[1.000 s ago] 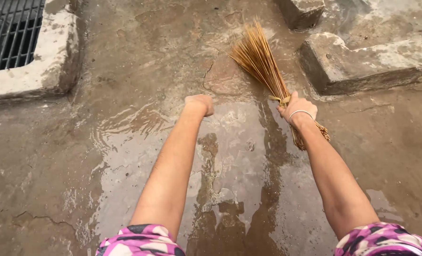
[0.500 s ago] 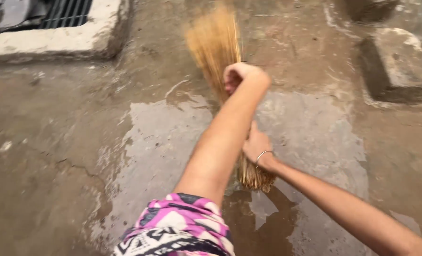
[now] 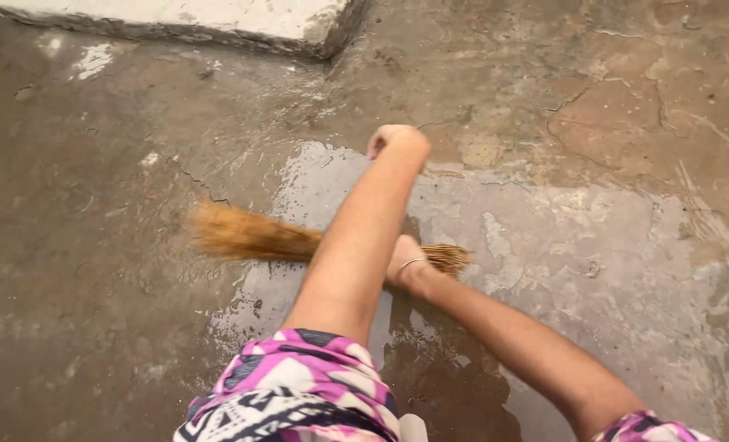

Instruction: Cleaning a wet courtyard floor using a handheld stick broom and water from a pot.

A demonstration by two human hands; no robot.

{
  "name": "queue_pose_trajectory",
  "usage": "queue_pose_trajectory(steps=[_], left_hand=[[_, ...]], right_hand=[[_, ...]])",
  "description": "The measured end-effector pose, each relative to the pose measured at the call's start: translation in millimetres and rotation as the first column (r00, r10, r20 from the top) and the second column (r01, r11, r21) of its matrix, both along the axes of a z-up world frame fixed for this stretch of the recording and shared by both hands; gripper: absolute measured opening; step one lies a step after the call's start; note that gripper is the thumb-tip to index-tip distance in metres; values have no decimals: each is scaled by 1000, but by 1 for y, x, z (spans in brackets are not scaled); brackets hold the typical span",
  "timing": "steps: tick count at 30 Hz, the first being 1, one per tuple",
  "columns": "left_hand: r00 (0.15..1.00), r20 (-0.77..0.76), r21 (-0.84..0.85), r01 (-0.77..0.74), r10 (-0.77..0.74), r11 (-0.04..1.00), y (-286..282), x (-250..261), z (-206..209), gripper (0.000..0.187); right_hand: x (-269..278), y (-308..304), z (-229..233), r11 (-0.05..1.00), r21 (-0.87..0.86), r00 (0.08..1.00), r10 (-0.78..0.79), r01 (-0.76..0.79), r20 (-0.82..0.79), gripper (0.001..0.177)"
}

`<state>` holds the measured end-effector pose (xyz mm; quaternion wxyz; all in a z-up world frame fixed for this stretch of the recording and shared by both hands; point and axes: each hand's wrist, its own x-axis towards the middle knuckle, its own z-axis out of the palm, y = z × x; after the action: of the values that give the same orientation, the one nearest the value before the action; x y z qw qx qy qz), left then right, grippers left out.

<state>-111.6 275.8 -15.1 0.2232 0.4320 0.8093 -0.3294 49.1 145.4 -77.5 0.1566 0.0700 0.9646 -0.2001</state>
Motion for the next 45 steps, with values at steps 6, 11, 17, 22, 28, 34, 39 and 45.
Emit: queue_pose_trajectory(steps=[6, 11, 17, 22, 28, 34, 39, 45], left_hand=[[966, 52, 81, -257, 253, 963, -68, -79, -13, 35], [991, 41, -28, -128, 129, 991, -59, -60, -25, 37], [977, 172, 112, 106, -124, 988, 19, 12, -14, 35], [884, 148, 290, 390, -444, 874, 72, 92, -23, 33], [752, 613, 210, 142, -243, 967, 92, 203, -48, 76], [285, 956, 73, 20, -76, 997, 57, 325, -51, 104], [360, 895, 205, 193, -263, 960, 33, 390, -122, 88], [428, 903, 131, -188, -39, 973, -67, 360, -139, 70]], right_hand=[[78, 124, -6, 935, 221, 941, -312, 279, 132, 65], [190, 244, -24, 557, 191, 545, -830, 808, 116, 83], [326, 293, 25, 109, 261, 109, -994, 959, 12, 87], [391, 261, 19, 58, 228, 91, -987, 972, -133, 90], [369, 188, -21, -295, -473, -445, -862, 830, -243, 83], [343, 130, -12, -557, -723, -860, -501, 409, -100, 76], [372, 111, -47, -771, -564, -904, -417, 296, 96, 77], [334, 83, -78, -811, -492, -849, -474, 317, 234, 76]])
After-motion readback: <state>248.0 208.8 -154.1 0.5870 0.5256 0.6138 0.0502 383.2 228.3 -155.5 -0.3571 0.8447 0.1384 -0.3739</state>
